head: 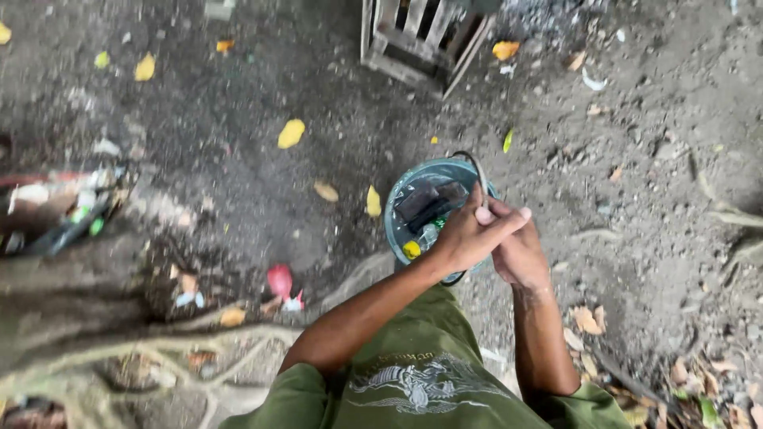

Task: The person washes a cloth under a running tap, then walks to a white car and uses the wet cloth to wipe the front bumper and side panel.

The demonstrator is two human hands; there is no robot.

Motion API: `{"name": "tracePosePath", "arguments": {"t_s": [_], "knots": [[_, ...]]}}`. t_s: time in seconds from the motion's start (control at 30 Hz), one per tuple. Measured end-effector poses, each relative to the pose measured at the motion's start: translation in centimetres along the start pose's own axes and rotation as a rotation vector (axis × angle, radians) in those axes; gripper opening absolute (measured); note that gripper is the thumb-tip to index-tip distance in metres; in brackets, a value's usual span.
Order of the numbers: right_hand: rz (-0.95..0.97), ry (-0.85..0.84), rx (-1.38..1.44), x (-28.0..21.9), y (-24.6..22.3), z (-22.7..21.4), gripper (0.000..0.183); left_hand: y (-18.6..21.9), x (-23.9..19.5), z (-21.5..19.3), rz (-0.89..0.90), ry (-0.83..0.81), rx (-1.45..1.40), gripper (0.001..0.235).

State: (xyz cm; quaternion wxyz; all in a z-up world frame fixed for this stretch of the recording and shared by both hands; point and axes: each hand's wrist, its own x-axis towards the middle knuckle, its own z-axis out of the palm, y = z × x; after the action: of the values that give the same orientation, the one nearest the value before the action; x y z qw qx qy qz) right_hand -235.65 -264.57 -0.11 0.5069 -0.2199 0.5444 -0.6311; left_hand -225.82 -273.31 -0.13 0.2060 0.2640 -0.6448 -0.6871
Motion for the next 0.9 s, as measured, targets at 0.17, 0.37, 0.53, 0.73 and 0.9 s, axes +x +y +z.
{"name": "tracePosePath", "arguments": {"t_s": [0.17,0.37,0.53,0.73,0.9], "knots": [[-0.007,-0.025,-0.087,21.7,-2.7,-1.1,0.038,-2.0,19.6,-7.9,0.109,0.064,0.020,0.091],[-0.034,-0.040,-0.042,40.9,-10.3,-2.7,0.034,1.6,39.6,-13.6,-0.023,0.011,-0.086,0.094],[-0.175,-0.145,0.130,57.4,-11.0,-7.6,0.032,1.2,56.8,-18.5,0.010,-0.002,0.004,0.100],[-0.173,0.052,0.070,72.8,-13.1,-7.0,0.024,-1.2,73.0,-24.1,-0.096,-0.145,-0.109,0.128],[-0.097,0.179,0.126,82.4,-12.0,-9.2,0.026,-6.3,83.4,-25.8,-0.274,-0.359,-0.050,0.102]]}}
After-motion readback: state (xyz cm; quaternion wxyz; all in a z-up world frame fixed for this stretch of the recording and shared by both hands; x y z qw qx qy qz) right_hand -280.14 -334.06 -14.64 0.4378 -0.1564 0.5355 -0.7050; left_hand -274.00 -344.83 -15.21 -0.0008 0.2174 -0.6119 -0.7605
